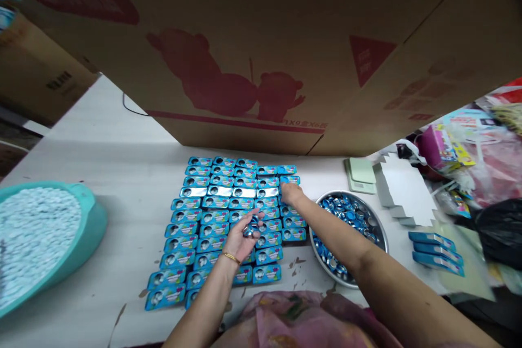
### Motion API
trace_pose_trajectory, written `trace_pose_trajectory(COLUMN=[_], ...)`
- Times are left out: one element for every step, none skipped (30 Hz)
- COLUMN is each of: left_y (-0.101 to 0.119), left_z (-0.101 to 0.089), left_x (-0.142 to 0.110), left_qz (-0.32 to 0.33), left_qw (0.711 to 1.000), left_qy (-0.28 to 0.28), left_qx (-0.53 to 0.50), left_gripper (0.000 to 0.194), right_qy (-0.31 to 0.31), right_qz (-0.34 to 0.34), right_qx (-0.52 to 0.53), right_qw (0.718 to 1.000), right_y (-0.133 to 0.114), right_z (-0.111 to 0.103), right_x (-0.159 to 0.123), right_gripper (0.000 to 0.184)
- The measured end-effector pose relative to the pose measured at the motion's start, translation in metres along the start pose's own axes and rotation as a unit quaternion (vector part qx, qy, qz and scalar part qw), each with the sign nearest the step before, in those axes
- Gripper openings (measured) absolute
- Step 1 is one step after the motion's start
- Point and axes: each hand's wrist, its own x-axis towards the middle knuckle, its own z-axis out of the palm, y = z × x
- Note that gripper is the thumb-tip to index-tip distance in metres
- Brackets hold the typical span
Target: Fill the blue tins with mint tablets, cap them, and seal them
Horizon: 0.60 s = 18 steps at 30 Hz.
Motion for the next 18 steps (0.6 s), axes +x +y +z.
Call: trace_pose_trajectory(left_y=[0.001, 0.002, 0.003, 0.003, 0.004, 0.003, 0.002, 0.001, -0.002, -0.004, -0.008, -0.011, -0.014, -0.017, -0.019, -0.020, -0.021, -0.021], left_z=[0.000, 0.000, 0.000, -0.001, -0.001, -0.001, 0.000, 0.001, 0.003, 0.005, 0.007, 0.008, 0.009, 0.009, 0.008, 0.007, 0.004, 0.001], left_x=[-0.001, -0.002, -0.002, -0.003, -0.003, -0.003, -0.002, -0.001, -0.001, 0.000, 0.000, 0.000, 0.000, 0.000, -0.001, -0.002, -0.003, -0.004], left_qz=[0.002, 0.004, 0.005, 0.008, 0.011, 0.011, 0.011, 0.013, 0.016, 0.018, 0.017, 0.012, 0.004, -0.008, -0.019, -0.025, -0.028, -0.028], left_qw=[1.000, 1.000, 1.000, 1.000, 1.000, 1.000, 0.999, 0.999, 0.999, 0.998, 0.997, 0.996, 0.996, 0.996, 0.996, 0.996, 0.996, 0.997], left_qy=[-0.003, -0.006, -0.010, -0.013, -0.015, -0.015, -0.012, -0.007, -0.002, 0.004, 0.008, 0.011, 0.010, 0.005, 0.000, -0.006, -0.011, -0.011], left_qx=[0.002, 0.005, 0.008, 0.012, 0.018, 0.024, 0.032, 0.041, 0.052, 0.063, 0.073, 0.083, 0.090, 0.093, 0.093, 0.087, 0.078, 0.068], left_gripper=[0.026, 0.027, 0.027, 0.027, 0.027, 0.027, 0.027, 0.026, 0.025, 0.023, 0.021, 0.021, 0.021, 0.022, 0.022, 0.023, 0.022, 0.022], right_qy=[0.003, 0.010, 0.019, 0.029, 0.041, 0.054, 0.067, 0.076, 0.082, 0.084, 0.078, 0.066, 0.050, 0.033, 0.025, 0.025, 0.037, 0.055], right_qz=[-0.003, -0.007, -0.014, -0.022, -0.031, -0.040, -0.059, -0.095, -0.144, -0.195, -0.238, -0.266, -0.269, -0.248, -0.213, -0.175, -0.138, -0.104], right_qx=[0.000, 0.003, 0.006, 0.010, 0.014, 0.018, 0.029, 0.051, 0.084, 0.125, 0.169, 0.211, 0.245, 0.264, 0.266, 0.253, 0.229, 0.197], right_qw=[1.000, 1.000, 1.000, 0.999, 0.999, 0.998, 0.996, 0.991, 0.983, 0.969, 0.953, 0.938, 0.930, 0.932, 0.940, 0.951, 0.963, 0.973], right_y=[0.000, 0.000, 0.000, 0.000, -0.001, -0.003, -0.006, -0.009, -0.013, -0.016, -0.018, -0.018, -0.016, -0.012, -0.006, 0.001, 0.009, 0.017], right_z=[-0.002, -0.005, -0.007, -0.008, -0.008, -0.007, -0.004, 0.000, 0.005, 0.010, 0.016, 0.022, 0.026, 0.030, 0.033, 0.034, 0.035, 0.034], right_x=[0.000, -0.002, -0.006, -0.011, -0.018, -0.027, -0.035, -0.044, -0.052, -0.059, -0.065, -0.069, -0.071, -0.072, -0.072, -0.071, -0.069, -0.067], right_gripper=[0.045, 0.046, 0.047, 0.046, 0.043, 0.039, 0.034, 0.029, 0.026, 0.023, 0.020, 0.018, 0.017, 0.016, 0.016, 0.017, 0.017, 0.018])
